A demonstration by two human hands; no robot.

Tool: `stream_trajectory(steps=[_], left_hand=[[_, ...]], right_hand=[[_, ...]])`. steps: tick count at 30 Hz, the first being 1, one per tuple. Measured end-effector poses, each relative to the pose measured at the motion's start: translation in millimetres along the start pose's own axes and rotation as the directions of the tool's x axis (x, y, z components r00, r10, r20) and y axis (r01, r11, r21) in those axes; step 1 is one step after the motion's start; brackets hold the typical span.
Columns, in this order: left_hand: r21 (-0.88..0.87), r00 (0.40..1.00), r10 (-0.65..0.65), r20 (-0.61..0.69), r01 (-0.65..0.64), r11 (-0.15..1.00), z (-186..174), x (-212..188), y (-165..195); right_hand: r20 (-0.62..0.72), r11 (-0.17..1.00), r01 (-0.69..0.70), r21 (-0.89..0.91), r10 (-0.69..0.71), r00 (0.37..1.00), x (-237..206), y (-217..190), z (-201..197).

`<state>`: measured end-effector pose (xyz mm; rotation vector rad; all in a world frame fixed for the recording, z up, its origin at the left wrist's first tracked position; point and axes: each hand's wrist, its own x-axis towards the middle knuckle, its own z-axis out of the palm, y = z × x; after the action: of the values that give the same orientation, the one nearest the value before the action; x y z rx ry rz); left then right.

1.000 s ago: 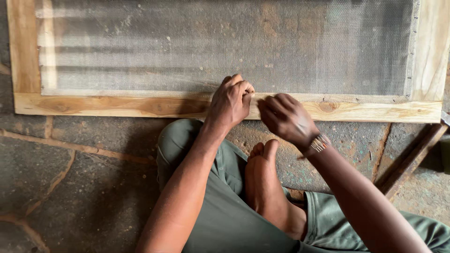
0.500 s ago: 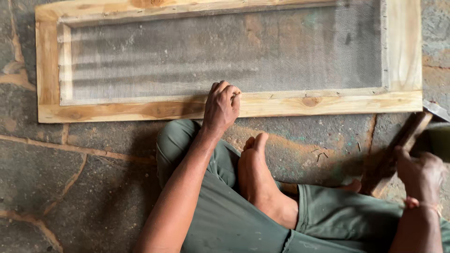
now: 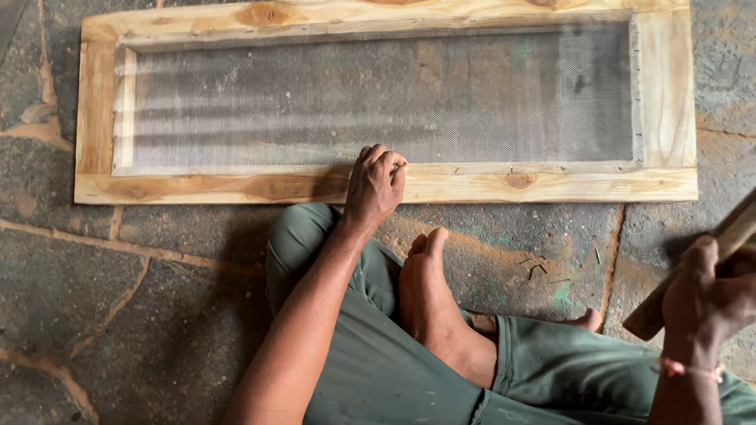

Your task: The person is sitting on a stone floor, attaching a metal mesh screen to a wooden frame. They use a hammer to drive nails into the frame, securing the screen in place. The person works methodically along the edges of the frame.

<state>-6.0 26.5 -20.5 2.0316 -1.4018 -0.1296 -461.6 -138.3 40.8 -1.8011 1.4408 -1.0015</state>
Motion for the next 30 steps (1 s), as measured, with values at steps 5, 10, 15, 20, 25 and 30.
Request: stream_trajectory(steps=[5, 10, 15, 20, 25, 30], left_hand=[[-0.002, 1.000, -0.028, 0.002, 0.028, 1.000, 3.4, -1.0, 0.1], [0.016, 0.998, 0.045, -0.048, -0.044, 0.999, 18.5, -4.4, -7.7], [0.055, 0.989, 0.103, -0.107, -0.098, 0.994, 35.5, -5.0, -16.0], [0.027, 0.994, 0.080, -0.071, -0.078, 0.997, 31.9, -1.5, -9.0], [-0.022, 0.992, 0.066, -0.104, -0.069, 0.997, 17.6, -2.8, 3.2], [0.028, 0.995, 0.060, -0.076, -0.058, 0.998, 20.8, -2.3, -0.3]], right_hand=[[0.235, 0.899, -0.095, 0.428, -0.009, 0.972, -31.2, -116.8, 42.6], [0.589, 0.955, 0.088, -0.283, 0.101, 0.802, -56.8, -181.4, 117.6], [0.597, 0.938, 0.317, -0.138, -0.177, 0.782, -67.3, -200.0, 144.1], [0.603, 0.909, 0.378, -0.176, -0.204, 0.771, -64.1, -204.0, 144.4], [0.546, 0.921, 0.370, -0.122, -0.249, 0.800, -61.2, -203.1, 143.5], [0.600, 0.903, 0.419, -0.097, -0.282, 0.748, -55.8, -207.1, 142.2]])
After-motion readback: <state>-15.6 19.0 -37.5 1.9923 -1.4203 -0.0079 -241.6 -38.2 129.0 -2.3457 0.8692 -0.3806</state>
